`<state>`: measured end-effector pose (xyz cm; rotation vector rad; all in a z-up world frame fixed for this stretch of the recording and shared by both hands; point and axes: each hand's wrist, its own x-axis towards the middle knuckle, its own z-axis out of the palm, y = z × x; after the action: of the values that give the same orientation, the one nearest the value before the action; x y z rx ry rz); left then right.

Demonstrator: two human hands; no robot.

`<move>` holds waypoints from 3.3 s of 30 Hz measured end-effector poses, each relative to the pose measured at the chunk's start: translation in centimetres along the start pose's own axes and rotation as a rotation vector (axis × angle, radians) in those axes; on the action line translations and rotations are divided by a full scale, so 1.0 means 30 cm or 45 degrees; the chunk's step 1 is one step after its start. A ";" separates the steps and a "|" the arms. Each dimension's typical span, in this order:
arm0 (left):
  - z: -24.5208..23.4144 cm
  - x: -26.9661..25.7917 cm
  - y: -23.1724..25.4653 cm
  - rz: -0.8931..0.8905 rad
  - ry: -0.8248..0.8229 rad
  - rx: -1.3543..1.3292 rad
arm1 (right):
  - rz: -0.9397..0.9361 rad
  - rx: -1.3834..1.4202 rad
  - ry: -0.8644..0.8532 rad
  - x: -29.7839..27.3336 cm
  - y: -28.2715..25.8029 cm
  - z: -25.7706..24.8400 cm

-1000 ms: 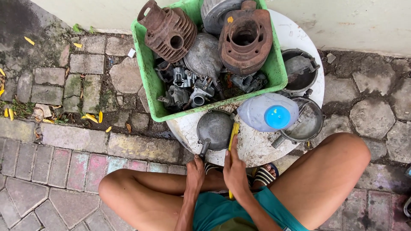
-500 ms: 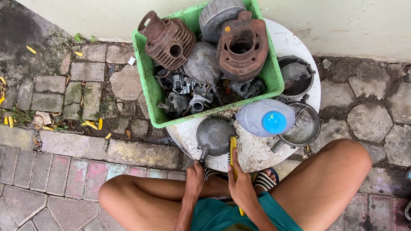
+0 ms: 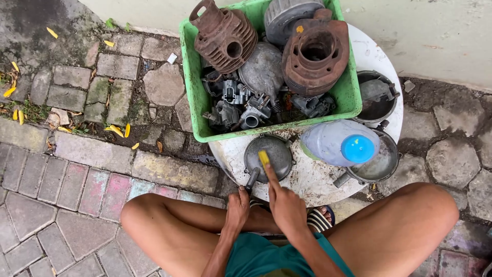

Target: Cleaning a metal engine component using a brush and cleaning fluid

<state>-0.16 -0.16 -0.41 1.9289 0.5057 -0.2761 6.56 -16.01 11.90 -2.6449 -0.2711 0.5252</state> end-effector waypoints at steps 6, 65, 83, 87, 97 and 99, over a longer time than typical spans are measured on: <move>0.010 0.009 0.011 0.063 0.090 0.012 | 0.145 0.029 -0.183 0.038 -0.017 -0.132; 0.011 -0.030 0.127 0.043 0.289 -0.056 | -0.499 -0.939 -0.288 0.253 -0.102 -0.047; 0.046 -0.013 0.052 0.037 0.319 0.000 | -0.045 -0.310 -0.500 0.099 -0.066 -0.382; 0.064 -0.011 0.016 0.033 0.302 -0.002 | -0.109 -0.325 -0.292 0.123 -0.117 -0.259; 0.045 -0.015 0.036 0.048 0.259 -0.098 | 0.008 -0.301 -0.167 0.105 -0.069 -0.279; 0.047 -0.007 0.037 0.060 0.258 -0.094 | 0.031 -0.309 -0.081 0.093 -0.091 -0.267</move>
<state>0.23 -1.89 0.01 1.9034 0.5945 -0.0304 12.03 -15.80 18.93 -2.8718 -0.3420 0.6197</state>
